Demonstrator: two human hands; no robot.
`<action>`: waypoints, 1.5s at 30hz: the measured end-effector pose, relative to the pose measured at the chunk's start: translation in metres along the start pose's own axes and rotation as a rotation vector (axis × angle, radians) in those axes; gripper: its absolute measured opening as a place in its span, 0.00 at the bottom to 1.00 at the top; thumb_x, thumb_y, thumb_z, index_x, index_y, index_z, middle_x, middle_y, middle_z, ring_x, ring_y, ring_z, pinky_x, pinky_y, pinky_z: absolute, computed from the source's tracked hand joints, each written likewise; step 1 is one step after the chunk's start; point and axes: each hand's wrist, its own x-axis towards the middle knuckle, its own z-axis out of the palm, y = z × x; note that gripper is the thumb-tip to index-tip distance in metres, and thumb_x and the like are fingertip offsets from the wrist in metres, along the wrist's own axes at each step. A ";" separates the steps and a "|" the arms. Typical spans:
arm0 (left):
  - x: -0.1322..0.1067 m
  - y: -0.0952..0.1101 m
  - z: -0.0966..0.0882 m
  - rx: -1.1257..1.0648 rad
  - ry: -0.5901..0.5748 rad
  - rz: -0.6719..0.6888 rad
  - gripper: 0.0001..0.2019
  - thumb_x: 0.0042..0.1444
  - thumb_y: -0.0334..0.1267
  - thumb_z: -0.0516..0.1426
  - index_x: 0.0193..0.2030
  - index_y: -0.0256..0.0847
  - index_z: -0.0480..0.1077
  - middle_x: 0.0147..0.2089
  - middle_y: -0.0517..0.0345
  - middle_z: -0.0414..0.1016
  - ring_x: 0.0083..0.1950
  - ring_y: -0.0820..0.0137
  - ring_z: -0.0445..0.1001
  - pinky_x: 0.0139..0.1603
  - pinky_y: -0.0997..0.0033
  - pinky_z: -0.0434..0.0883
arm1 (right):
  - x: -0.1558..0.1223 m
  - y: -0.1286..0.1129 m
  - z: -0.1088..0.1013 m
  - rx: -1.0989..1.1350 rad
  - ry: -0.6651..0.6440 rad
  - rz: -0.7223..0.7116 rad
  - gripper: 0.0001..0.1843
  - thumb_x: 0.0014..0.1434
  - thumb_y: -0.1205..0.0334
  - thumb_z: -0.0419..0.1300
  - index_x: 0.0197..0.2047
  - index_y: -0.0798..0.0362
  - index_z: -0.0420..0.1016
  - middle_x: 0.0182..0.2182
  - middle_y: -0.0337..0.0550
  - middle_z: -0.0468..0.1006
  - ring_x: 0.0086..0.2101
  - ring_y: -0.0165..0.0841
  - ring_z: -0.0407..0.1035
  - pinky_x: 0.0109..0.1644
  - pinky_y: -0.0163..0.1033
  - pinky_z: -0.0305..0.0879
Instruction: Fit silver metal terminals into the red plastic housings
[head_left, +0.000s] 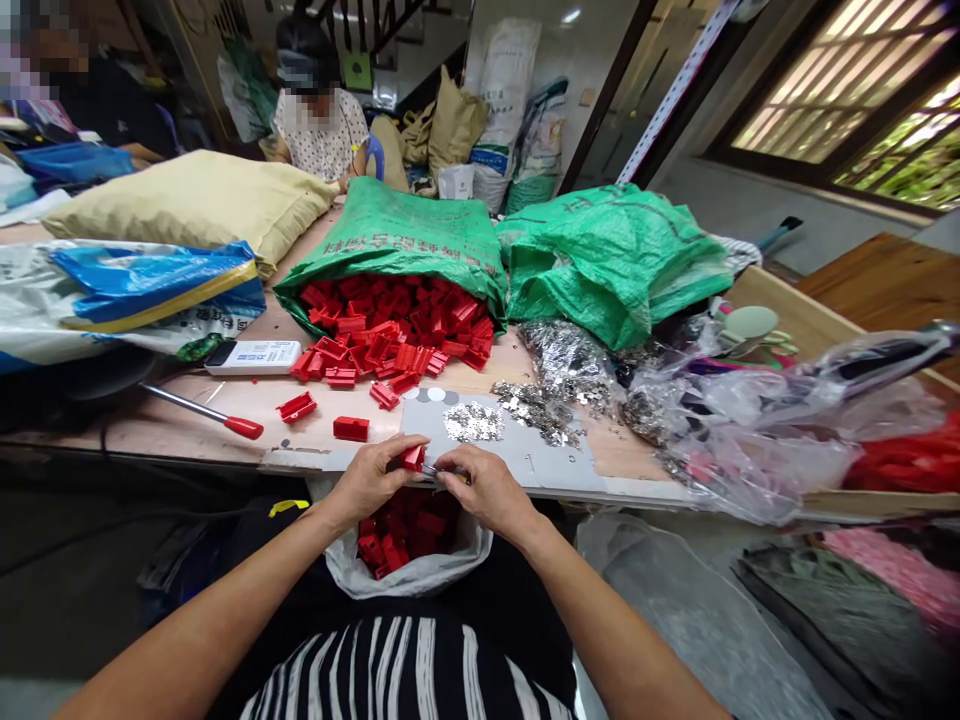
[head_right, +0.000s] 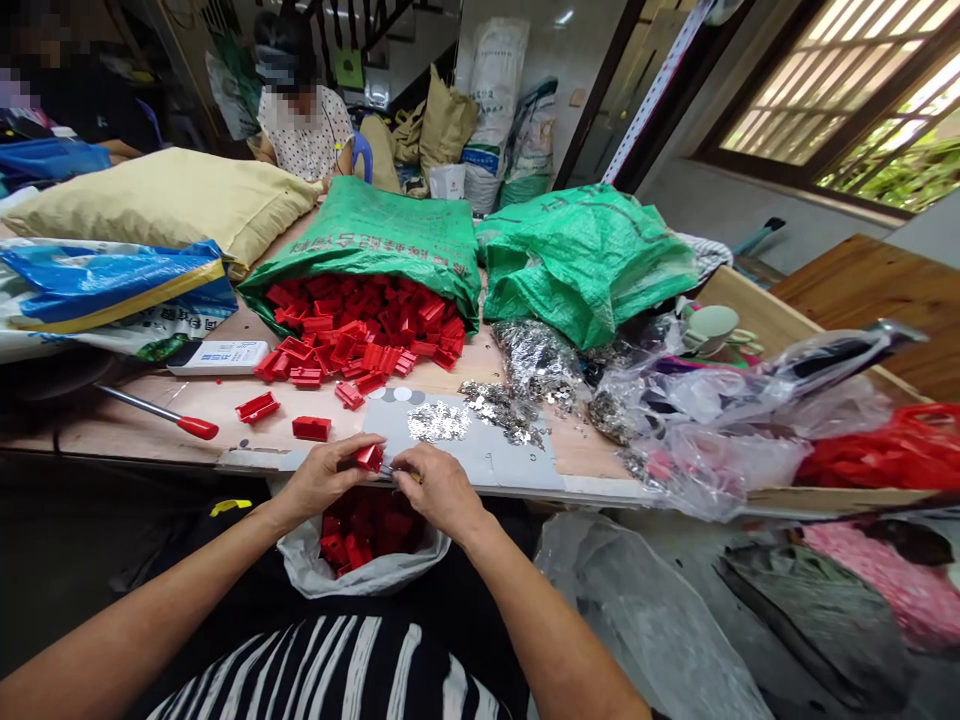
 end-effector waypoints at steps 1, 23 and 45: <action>0.000 0.000 0.000 0.011 -0.003 0.006 0.20 0.49 0.33 0.61 0.51 0.45 0.71 0.41 0.59 0.77 0.41 0.68 0.74 0.44 0.72 0.68 | 0.001 0.000 0.000 -0.006 -0.013 -0.004 0.08 0.58 0.69 0.58 0.39 0.51 0.77 0.34 0.41 0.76 0.36 0.31 0.69 0.41 0.34 0.61; 0.000 0.003 0.000 0.028 0.022 -0.027 0.17 0.49 0.32 0.61 0.48 0.42 0.73 0.45 0.56 0.80 0.44 0.65 0.76 0.49 0.67 0.69 | 0.008 -0.033 0.009 -0.296 -0.090 0.262 0.09 0.63 0.63 0.52 0.41 0.51 0.73 0.37 0.44 0.75 0.36 0.34 0.70 0.38 0.37 0.60; -0.031 0.061 0.005 -1.473 0.193 -0.628 0.02 0.57 0.30 0.57 0.34 0.34 0.71 0.35 0.52 0.79 0.36 0.70 0.79 0.49 0.67 0.74 | -0.022 -0.042 -0.007 0.378 -0.083 -0.033 0.20 0.66 0.59 0.48 0.61 0.49 0.62 0.26 0.35 0.72 0.29 0.29 0.67 0.37 0.33 0.63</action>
